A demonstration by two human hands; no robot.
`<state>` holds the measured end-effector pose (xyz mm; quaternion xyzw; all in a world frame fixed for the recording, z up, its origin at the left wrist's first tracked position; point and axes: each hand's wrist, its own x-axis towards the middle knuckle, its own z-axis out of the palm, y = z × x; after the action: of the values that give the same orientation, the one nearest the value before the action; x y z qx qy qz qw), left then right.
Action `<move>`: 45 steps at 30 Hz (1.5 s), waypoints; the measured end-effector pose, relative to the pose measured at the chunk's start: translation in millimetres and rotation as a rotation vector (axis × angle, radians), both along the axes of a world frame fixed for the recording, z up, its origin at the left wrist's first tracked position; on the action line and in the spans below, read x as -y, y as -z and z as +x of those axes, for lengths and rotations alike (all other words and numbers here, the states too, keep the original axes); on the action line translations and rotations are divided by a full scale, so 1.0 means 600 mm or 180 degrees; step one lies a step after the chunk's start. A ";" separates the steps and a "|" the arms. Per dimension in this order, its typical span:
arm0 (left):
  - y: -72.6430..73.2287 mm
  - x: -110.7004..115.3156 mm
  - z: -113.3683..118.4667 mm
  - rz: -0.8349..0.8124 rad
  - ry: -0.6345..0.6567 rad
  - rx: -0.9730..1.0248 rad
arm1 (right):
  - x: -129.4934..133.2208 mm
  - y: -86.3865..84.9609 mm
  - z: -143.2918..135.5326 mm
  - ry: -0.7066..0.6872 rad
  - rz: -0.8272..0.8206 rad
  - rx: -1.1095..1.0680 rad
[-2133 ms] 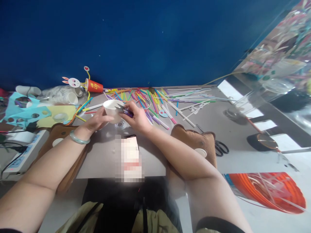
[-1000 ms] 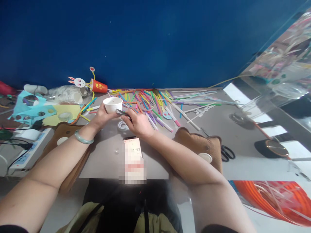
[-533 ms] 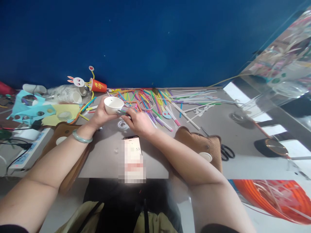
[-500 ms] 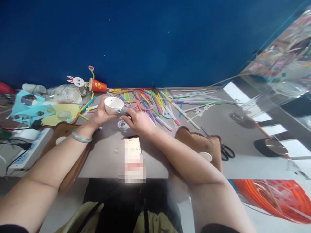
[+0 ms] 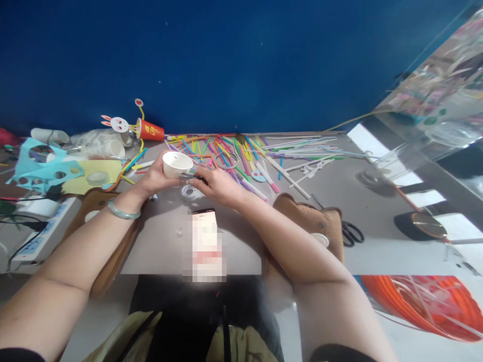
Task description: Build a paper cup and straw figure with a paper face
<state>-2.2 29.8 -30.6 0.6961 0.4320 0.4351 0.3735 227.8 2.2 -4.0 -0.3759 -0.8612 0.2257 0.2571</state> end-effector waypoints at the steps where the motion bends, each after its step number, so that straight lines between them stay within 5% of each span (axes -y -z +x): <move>1: -0.001 0.001 0.000 -0.0033 0.0002 -0.0002 | 0.000 -0.001 0.000 -0.0030 -0.0043 -0.0050; 17: 0.016 -0.002 -0.008 -0.0355 0.0233 0.0271 | 0.000 0.000 0.001 -0.0069 0.0157 -0.0296; 32: -0.001 0.010 0.007 -0.0774 0.0312 0.0835 | -0.001 0.019 -0.005 0.0055 0.0453 -0.0413; 45: 0.007 0.005 0.004 -0.0384 -0.0210 0.0526 | 0.007 0.018 -0.010 0.0198 0.0416 -0.0502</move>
<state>0.4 26.5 -34.6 0.6195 0.4478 0.4762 0.4346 221.9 -1.8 -14.8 -0.3660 -0.8391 0.1898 0.3550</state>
